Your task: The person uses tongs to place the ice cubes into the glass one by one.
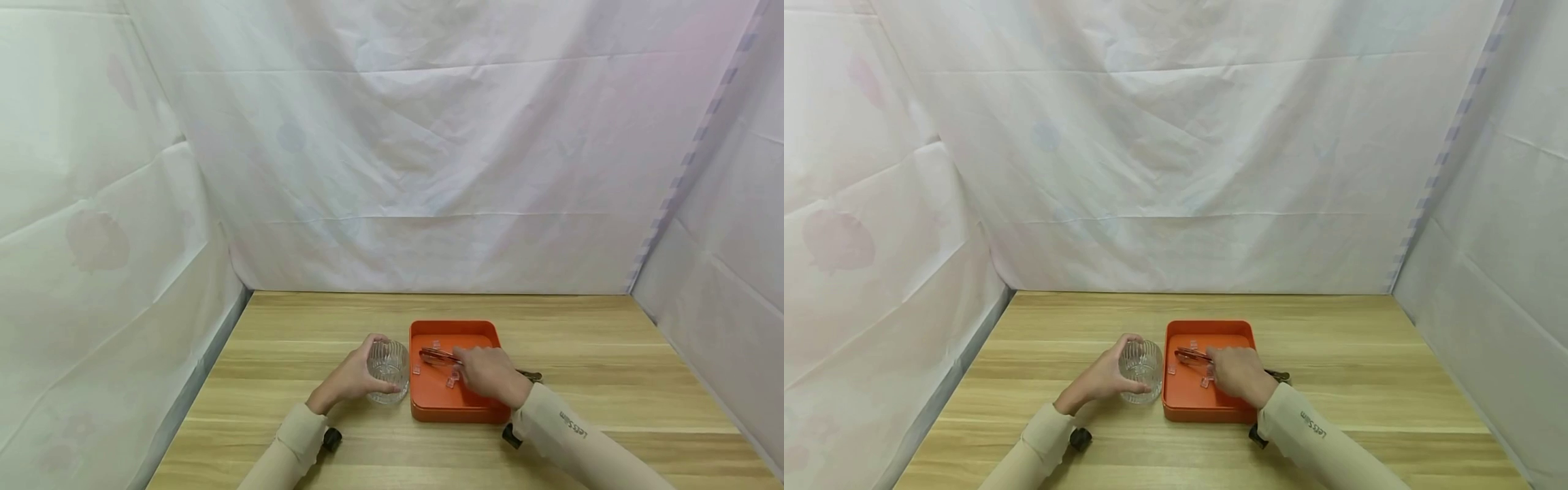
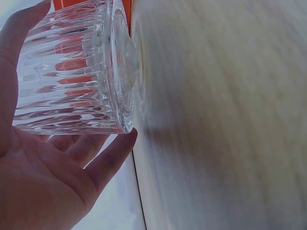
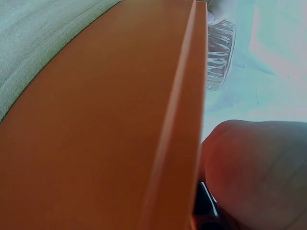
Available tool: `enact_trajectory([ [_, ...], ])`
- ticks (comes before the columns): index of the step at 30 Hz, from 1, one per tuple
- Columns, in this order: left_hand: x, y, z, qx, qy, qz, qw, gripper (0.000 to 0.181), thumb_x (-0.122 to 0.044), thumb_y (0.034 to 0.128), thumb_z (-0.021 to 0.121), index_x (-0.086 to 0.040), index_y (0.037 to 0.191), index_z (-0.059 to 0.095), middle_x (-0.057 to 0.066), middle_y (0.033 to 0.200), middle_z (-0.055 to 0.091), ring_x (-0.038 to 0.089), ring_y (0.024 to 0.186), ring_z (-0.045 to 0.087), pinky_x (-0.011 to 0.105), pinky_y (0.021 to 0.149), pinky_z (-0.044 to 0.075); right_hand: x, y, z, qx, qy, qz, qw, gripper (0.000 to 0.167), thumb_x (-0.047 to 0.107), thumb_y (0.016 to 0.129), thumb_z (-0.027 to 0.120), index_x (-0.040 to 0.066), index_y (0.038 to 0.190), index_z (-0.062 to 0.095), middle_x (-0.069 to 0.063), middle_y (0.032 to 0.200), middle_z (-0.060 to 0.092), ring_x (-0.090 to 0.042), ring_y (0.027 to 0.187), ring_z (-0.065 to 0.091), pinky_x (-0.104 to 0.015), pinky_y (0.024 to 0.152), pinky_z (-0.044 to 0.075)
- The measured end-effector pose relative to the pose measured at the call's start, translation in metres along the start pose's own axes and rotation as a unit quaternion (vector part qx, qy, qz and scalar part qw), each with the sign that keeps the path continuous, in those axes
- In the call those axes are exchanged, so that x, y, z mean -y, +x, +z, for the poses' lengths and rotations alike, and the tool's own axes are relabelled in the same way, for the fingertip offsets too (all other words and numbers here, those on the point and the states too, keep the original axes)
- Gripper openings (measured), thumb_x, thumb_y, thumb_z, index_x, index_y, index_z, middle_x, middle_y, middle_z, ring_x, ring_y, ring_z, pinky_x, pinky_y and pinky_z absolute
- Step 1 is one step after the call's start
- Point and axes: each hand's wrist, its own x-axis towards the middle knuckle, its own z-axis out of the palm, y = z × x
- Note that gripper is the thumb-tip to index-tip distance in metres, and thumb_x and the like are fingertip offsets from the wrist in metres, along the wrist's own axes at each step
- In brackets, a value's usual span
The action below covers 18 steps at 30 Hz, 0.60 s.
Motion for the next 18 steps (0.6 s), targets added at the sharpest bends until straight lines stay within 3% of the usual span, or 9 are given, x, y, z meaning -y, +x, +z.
enact_trajectory([
  [10,0.001,0.001,-0.001,-0.002,0.006,0.005,1.0000,0.097,-0.039,0.0633,0.093,-0.022,0.141,0.038,0.008,0.125,0.058,0.025,0.111,0.057,0.046,0.093,0.050,-0.002,0.000,-0.010,-0.008,0.019,0.006,0.9998,0.013,0.024,0.098,0.062,0.018,0.089,0.055,0.003,0.056,0.042,-0.014,0.046,0.041,-0.030,0.041,0.032],
  [18,0.001,0.001,-0.001,0.001,0.008,0.006,0.9999,0.096,-0.037,0.0631,0.094,-0.022,0.140,0.039,0.008,0.125,0.057,0.025,0.111,0.057,0.045,0.092,0.050,-0.005,-0.002,-0.017,-0.034,0.027,-0.005,0.9990,0.020,0.024,0.098,0.062,0.018,0.083,0.050,0.005,0.057,0.041,-0.013,0.044,0.039,-0.029,0.041,0.032],
])
